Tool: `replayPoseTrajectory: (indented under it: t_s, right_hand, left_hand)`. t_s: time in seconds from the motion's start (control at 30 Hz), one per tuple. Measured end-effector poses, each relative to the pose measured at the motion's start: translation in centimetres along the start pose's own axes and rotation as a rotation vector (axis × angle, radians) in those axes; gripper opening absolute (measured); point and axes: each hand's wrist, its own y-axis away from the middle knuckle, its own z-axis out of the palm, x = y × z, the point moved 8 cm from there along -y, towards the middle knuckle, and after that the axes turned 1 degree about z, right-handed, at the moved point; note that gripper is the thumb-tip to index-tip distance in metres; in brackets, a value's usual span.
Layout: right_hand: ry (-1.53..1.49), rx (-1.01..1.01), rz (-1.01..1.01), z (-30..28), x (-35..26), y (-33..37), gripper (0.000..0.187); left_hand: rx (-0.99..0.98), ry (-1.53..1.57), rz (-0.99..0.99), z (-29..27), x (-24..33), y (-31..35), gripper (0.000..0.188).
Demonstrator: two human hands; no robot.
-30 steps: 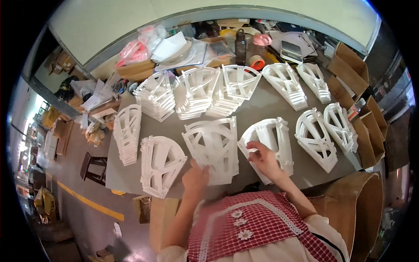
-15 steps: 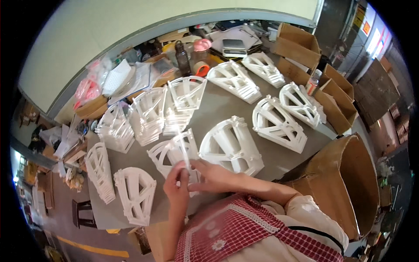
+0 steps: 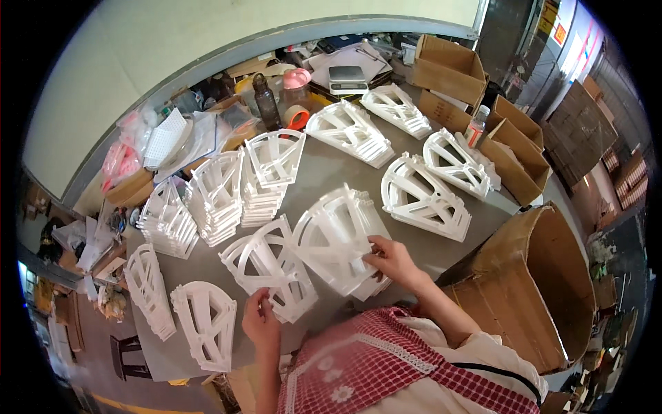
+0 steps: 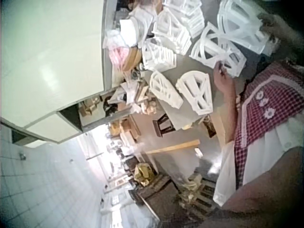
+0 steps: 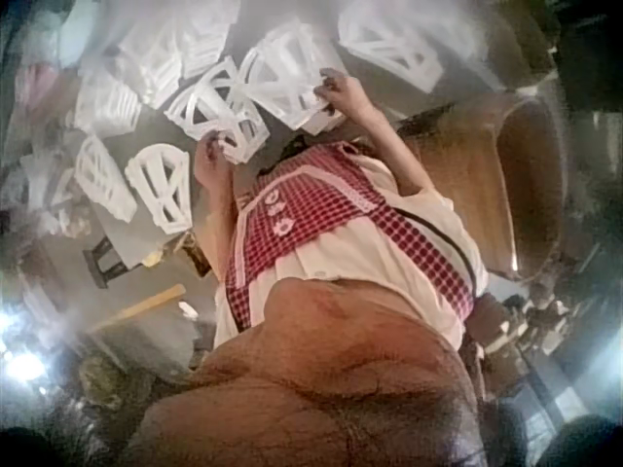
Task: The person organizes white plastic components on a table, checks a list, and places the components into a large cardboard box.
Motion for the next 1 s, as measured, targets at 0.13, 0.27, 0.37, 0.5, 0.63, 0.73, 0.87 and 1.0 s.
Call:
replayPoseTrajectory:
  t_s: [0.13, 0.27, 0.37, 0.5, 0.63, 0.73, 0.87, 1.0]
  right_hand:
    - [0.579, 0.233, -0.350, -1.5, -0.1, 0.1, 0.038]
    - [0.790, 0.228, -0.249, -0.3, -0.9, 0.7, 0.040]
    - [0.926, 0.251, -0.276, 0.6, -2.7, 1.4, 0.043]
    - [1.003, 0.215, -0.646, 2.4, -4.8, 1.6, 0.042]
    - [1.061, 0.219, -0.588, 2.0, -2.1, 0.4, 0.039]
    - [1.076, 0.227, -0.499, 1.5, -1.5, -0.1, 0.040]
    - [1.043, 0.252, -0.585, 2.5, -4.2, 0.4, 0.047]
    - [0.731, 0.246, -0.653, 4.2, -7.3, 0.5, 0.056]
  left_hand:
    - [-0.059, -0.532, 0.001, -0.8, -2.5, 1.1, 0.018]
    - [-0.195, -0.579, -0.234, -0.5, -6.1, 2.0, 0.032]
    - [-0.169, -0.558, -0.266, 0.0, -7.0, 1.8, 0.037]
    - [-0.137, -0.550, -0.295, 0.4, -7.3, 0.7, 0.042]
    - [-0.068, -0.598, -0.226, 0.5, -6.9, 0.2, 0.039]
    - [-0.058, -0.621, -0.229, 0.7, -7.3, -0.1, 0.034]
    - [-0.125, -0.628, -0.204, 1.2, -7.4, -0.6, 0.025]
    - [0.037, -0.617, -0.162, -0.8, -4.6, -0.6, 0.019]
